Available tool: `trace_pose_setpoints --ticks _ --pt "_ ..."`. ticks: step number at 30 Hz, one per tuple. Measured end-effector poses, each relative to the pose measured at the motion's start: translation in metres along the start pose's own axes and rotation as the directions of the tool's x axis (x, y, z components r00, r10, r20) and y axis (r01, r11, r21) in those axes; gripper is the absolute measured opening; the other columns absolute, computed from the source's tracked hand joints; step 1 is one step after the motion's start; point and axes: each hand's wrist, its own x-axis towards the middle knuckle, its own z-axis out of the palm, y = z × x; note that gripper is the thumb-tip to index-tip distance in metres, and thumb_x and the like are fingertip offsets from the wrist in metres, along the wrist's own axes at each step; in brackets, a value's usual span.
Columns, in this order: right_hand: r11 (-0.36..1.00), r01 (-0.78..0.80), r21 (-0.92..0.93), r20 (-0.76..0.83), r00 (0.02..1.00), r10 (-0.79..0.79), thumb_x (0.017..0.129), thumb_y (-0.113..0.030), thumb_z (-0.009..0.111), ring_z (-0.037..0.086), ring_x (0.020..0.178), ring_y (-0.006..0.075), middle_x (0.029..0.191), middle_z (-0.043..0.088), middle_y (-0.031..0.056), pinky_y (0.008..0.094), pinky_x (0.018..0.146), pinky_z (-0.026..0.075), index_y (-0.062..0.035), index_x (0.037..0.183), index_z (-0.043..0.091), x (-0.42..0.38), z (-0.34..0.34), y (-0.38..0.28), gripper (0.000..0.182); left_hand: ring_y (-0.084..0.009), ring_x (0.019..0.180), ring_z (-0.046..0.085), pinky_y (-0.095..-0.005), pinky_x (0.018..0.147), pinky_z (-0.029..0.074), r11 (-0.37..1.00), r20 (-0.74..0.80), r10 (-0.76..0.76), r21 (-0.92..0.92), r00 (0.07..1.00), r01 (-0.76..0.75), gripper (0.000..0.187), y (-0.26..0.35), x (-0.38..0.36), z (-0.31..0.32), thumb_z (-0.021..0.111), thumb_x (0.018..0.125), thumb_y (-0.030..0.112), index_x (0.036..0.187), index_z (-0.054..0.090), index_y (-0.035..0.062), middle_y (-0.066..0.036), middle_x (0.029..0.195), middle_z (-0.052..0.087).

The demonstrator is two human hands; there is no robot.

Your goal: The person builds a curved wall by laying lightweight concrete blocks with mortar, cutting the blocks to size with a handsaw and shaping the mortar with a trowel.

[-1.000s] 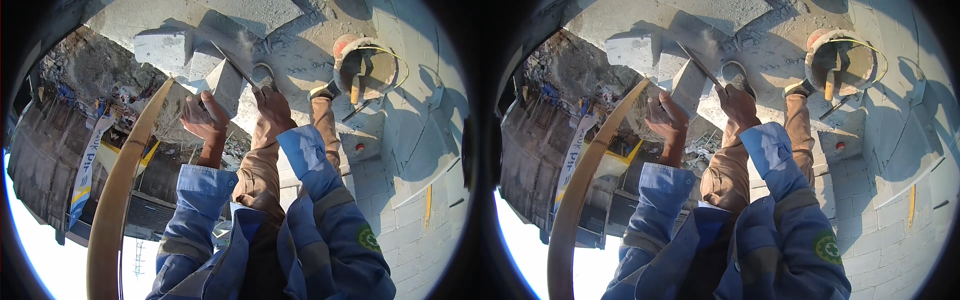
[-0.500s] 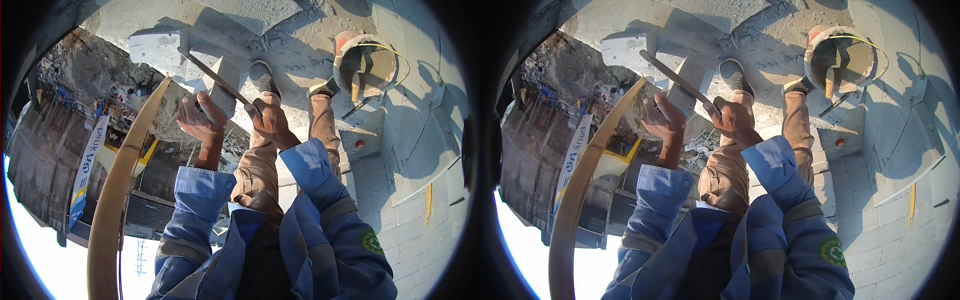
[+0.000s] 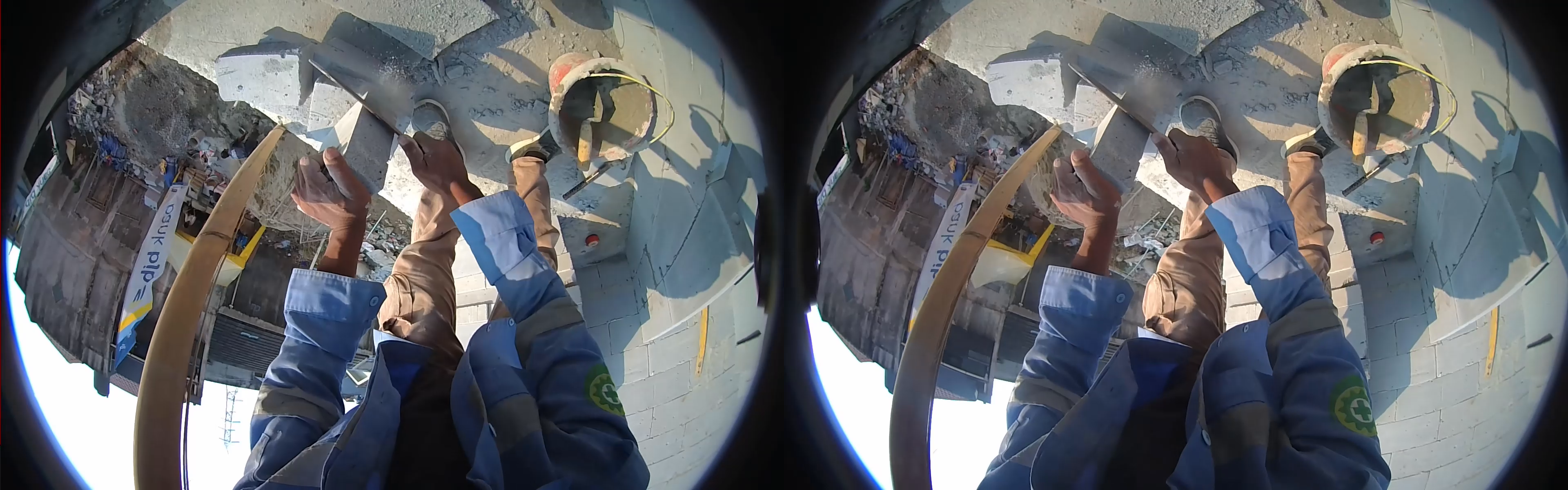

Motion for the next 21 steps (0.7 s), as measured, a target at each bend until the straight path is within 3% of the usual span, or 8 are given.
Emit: trace_pose_setpoints --ticks 2,4,10,12,15,16,19,21 --pt "0.999 0.012 -0.038 -0.027 1.0 -0.013 0.102 -0.052 0.049 0.064 0.062 0.0433 0.064 0.064 0.018 0.0507 0.06 0.05 -0.0065 0.082 0.062 -0.014 -0.005 -0.003 0.051 -0.0428 0.06 0.054 -0.05 0.055 0.037 0.998 0.104 -0.066 0.001 0.992 0.066 0.036 0.003 -0.003 -0.005 0.045 0.1 0.028 0.077 0.059 0.0043 -0.017 0.07 0.052" --pt "0.981 0.179 -0.074 0.018 0.984 -0.178 0.102 -0.053 0.048 0.066 0.064 0.0427 0.064 0.063 0.0182 0.0514 0.061 0.051 -0.0071 0.085 0.064 -0.028 -0.01 -0.003 0.051 -0.0433 0.06 0.054 -0.05 0.055 0.037 0.999 0.094 -0.038 0.039 0.995 0.034 0.036 0.003 -0.002 -0.002 0.045 0.1 0.028 0.078 0.059 0.004 -0.018 0.07 0.052" --pt "0.988 0.078 0.133 -0.075 0.995 -0.068 0.103 -0.045 0.051 0.061 0.054 0.0425 0.058 0.059 0.0215 0.048 0.053 0.048 -0.0012 0.08 0.061 -0.003 0.004 0.01 0.051 -0.0396 0.057 0.047 -0.0475 0.054 0.031 1.0 0.066 0.024 0.008 0.998 -0.024 0.036 0.0 0.009 0.005 0.049 0.1 0.026 0.071 0.049 0.0037 -0.015 0.063 0.045" --pt "0.981 0.167 0.097 -0.044 0.986 -0.164 0.103 -0.045 0.051 0.06 0.053 0.0416 0.059 0.06 0.0209 0.0492 0.054 0.048 -0.0025 0.08 0.062 -0.021 -0.004 0.005 0.049 -0.0396 0.057 0.046 -0.048 0.054 0.031 0.997 0.063 0.077 0.007 0.995 -0.078 0.036 -0.003 -0.001 -0.001 0.048 0.1 0.027 0.072 0.048 0.0039 -0.015 0.065 0.045" --pt "0.972 0.195 0.128 -0.018 0.981 -0.194 0.102 -0.048 0.051 0.06 0.053 0.0406 0.058 0.059 0.019 0.0507 0.054 0.047 -0.0044 0.08 0.061 -0.024 0.001 0.021 0.05 -0.04 0.058 0.048 -0.049 0.055 0.031 1.0 0.065 -0.014 -0.006 0.998 0.014 0.037 0.001 -0.001 0.002 0.049 0.1 0.029 0.074 0.05 0.0036 -0.016 0.065 0.047" --pt "0.996 0.042 0.079 -0.058 0.998 -0.037 0.102 -0.051 0.049 0.061 0.054 0.0398 0.057 0.058 0.0172 0.0503 0.054 0.047 -0.0062 0.08 0.062 -0.012 0.012 0.033 0.051 -0.0403 0.058 0.048 -0.0496 0.055 0.031 0.999 0.075 -0.051 -0.007 0.996 0.052 0.037 0.001 -0.003 -0.002 0.049 0.1 0.03 0.074 0.05 0.0035 -0.016 0.065 0.047" --pt "0.994 0.097 0.056 -0.104 0.99 -0.09 0.102 -0.053 0.047 0.063 0.056 0.0388 0.058 0.059 0.0162 0.0497 0.054 0.047 -0.0077 0.081 0.062 0.007 -0.004 0.031 0.052 -0.0408 0.058 0.048 -0.0497 0.055 0.032 0.999 0.08 -0.044 -0.017 0.996 0.045 0.038 0.002 0.0 -0.002 0.05 0.1 0.03 0.073 0.05 0.0031 -0.016 0.064 0.047" --pt "0.976 0.211 0.054 0.078 0.974 -0.214 0.102 -0.053 0.047 0.064 0.059 0.0396 0.061 0.062 0.0178 0.0493 0.056 0.048 -0.0073 0.083 0.063 -0.009 -0.01 0.028 0.052 -0.0403 0.057 0.048 -0.0493 0.055 0.032 0.999 0.05 0.027 -0.028 0.998 -0.025 0.039 -0.001 0.0 -0.001 0.049 0.1 0.03 0.071 0.048 0.0032 -0.016 0.063 0.046"
